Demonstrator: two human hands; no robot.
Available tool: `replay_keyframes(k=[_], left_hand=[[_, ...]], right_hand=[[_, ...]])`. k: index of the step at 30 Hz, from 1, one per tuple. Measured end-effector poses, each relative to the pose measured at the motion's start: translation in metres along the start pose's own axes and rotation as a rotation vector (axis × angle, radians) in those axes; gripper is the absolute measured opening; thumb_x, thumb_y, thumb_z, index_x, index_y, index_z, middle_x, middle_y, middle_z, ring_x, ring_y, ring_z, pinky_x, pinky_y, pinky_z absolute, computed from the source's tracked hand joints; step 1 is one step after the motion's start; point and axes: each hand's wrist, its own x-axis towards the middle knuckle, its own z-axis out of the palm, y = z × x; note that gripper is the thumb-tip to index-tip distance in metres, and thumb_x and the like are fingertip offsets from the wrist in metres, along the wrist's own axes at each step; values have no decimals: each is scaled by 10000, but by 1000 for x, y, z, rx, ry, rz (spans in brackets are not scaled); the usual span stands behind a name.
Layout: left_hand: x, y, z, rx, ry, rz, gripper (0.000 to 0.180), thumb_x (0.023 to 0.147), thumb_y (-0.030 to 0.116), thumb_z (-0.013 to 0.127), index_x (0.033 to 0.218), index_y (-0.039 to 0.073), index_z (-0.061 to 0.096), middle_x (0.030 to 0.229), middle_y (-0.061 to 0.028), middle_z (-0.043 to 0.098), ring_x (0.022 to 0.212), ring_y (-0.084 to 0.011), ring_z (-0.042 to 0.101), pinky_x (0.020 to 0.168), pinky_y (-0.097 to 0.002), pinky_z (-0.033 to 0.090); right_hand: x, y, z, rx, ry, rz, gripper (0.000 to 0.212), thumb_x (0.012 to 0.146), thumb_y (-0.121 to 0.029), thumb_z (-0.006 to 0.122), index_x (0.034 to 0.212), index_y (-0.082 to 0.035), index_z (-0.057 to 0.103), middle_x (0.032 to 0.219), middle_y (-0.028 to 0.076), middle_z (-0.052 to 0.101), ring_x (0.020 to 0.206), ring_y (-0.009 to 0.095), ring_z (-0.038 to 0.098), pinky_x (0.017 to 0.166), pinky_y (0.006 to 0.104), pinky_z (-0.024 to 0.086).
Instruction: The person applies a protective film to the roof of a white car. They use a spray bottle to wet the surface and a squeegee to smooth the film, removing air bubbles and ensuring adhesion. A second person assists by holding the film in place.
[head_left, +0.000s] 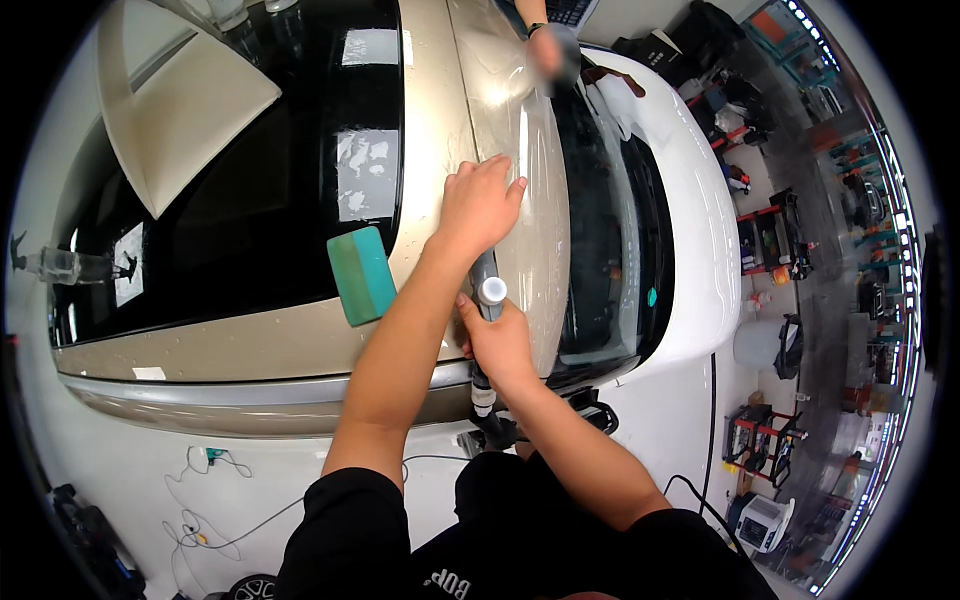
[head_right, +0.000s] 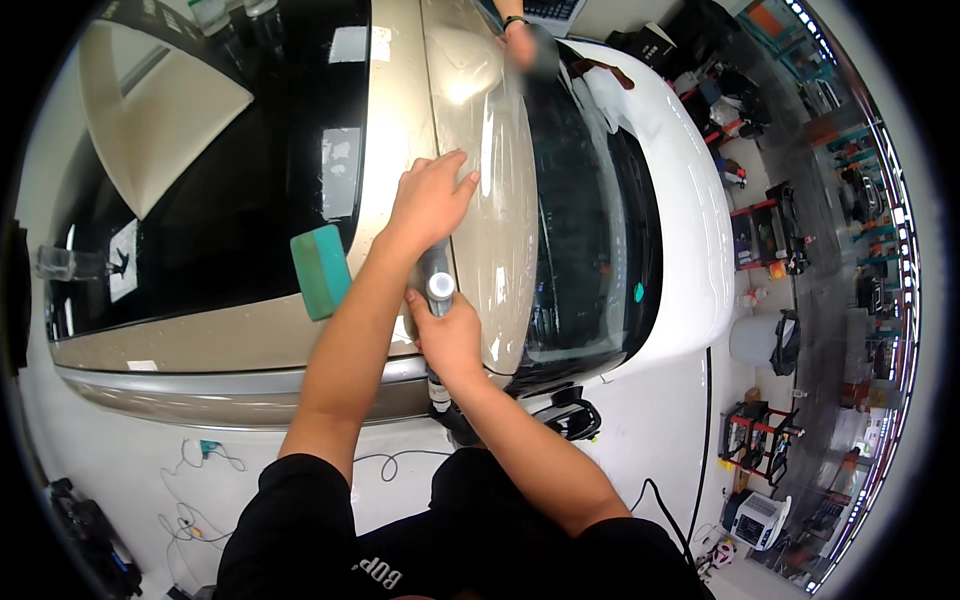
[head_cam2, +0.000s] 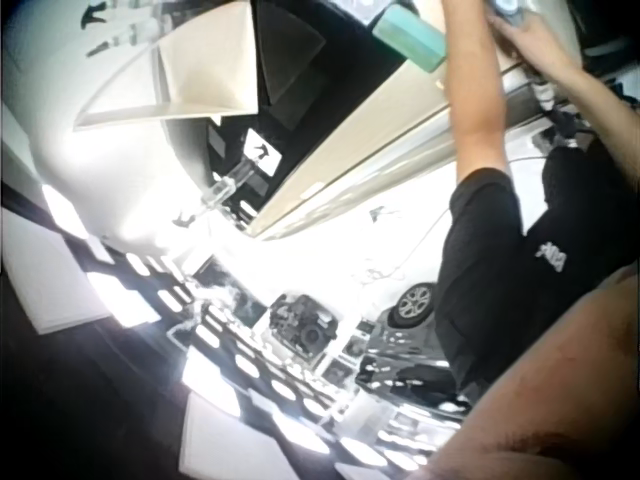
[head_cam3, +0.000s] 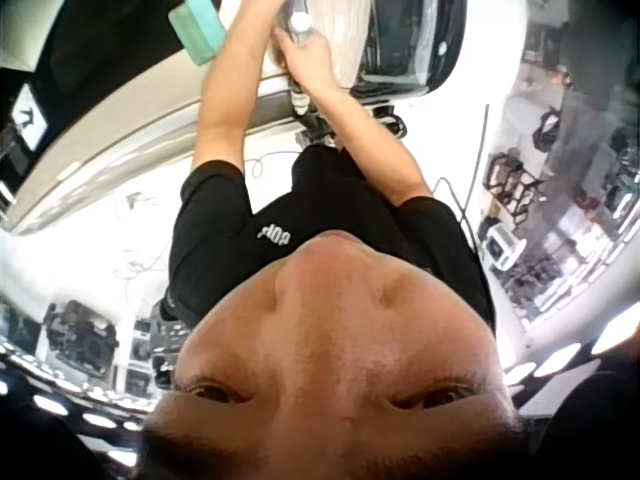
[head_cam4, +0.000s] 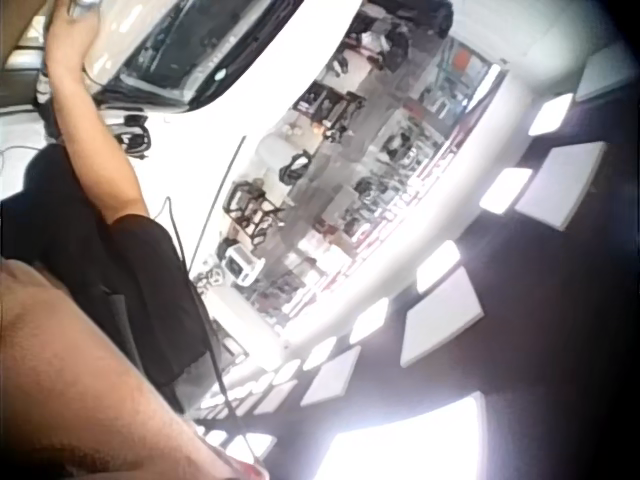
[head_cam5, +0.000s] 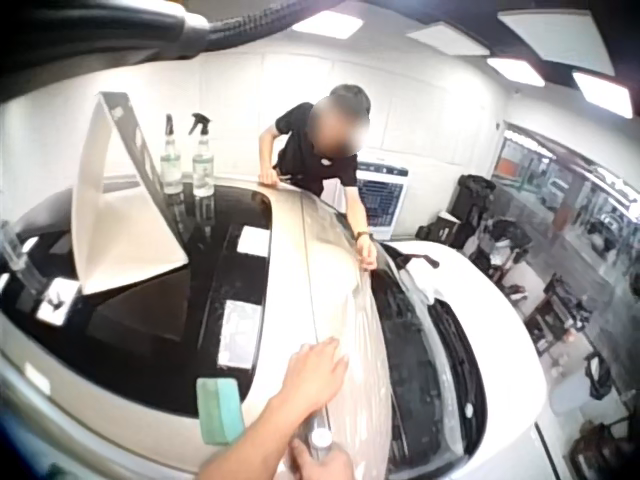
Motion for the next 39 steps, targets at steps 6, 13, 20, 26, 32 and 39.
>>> replay_keyframes(k=[6, 13, 20, 26, 32, 39], left_hand=[[-3, -2, -3, 21, 12, 11, 523, 1081, 368, 580, 1440, -6, 644, 1444, -188, 687, 1290, -402, 615, 1132, -503, 438], [-3, 1, -12, 27, -30, -13, 517, 1090, 393, 552, 1378, -13, 690, 1346, -201, 731, 1268, -392, 628, 1120, -496, 440], [2, -7, -12, 54, -98, -54, 527, 1075, 418, 563, 1302, -26, 734, 1144, -245, 782, 1136, -450, 703, 1036, -525, 527], [2, -13, 0, -87, -25, -107, 460, 1061, 388, 599, 1325, 44, 750, 1172, -226, 784, 1114, -425, 731, 1015, -489, 562], [4, -19, 3, -99, -82, -141, 381, 1037, 313, 638, 1283, 56, 772, 1155, -202, 793, 1100, -401, 739, 982, -462, 573], [-1, -24, 15, -22, 11, -166, 295, 996, 268, 675, 1185, 83, 807, 1090, -188, 801, 1080, -415, 735, 971, -501, 578]], right_hand=[[-1, 3, 4, -61, 4, -40, 487, 989, -385, 801, 889, 65, 644, 610, 129, 663, 512, 221, 668, 514, 389, 509], [-3, 0, 3, -99, 24, -67, 486, 984, -379, 807, 873, 65, 646, 611, 139, 658, 529, 241, 667, 542, 408, 507], [-3, -1, 1, -160, 37, -66, 445, 998, -366, 817, 931, 40, 648, 649, 67, 634, 491, 159, 610, 460, 343, 465], [0, 7, -6, -183, 22, -115, 452, 999, -376, 813, 945, 36, 633, 647, 68, 635, 501, 164, 625, 478, 336, 483], [-32, 31, -46, -264, -134, -169, 407, 1001, -355, 806, 1054, -2, 610, 808, 84, 678, 640, 142, 695, 509, 312, 508], [-154, 67, -218, -454, -254, -225, 372, 852, -237, 934, 1082, -4, 756, 1055, 126, 668, 983, 264, 674, 882, 380, 540]])
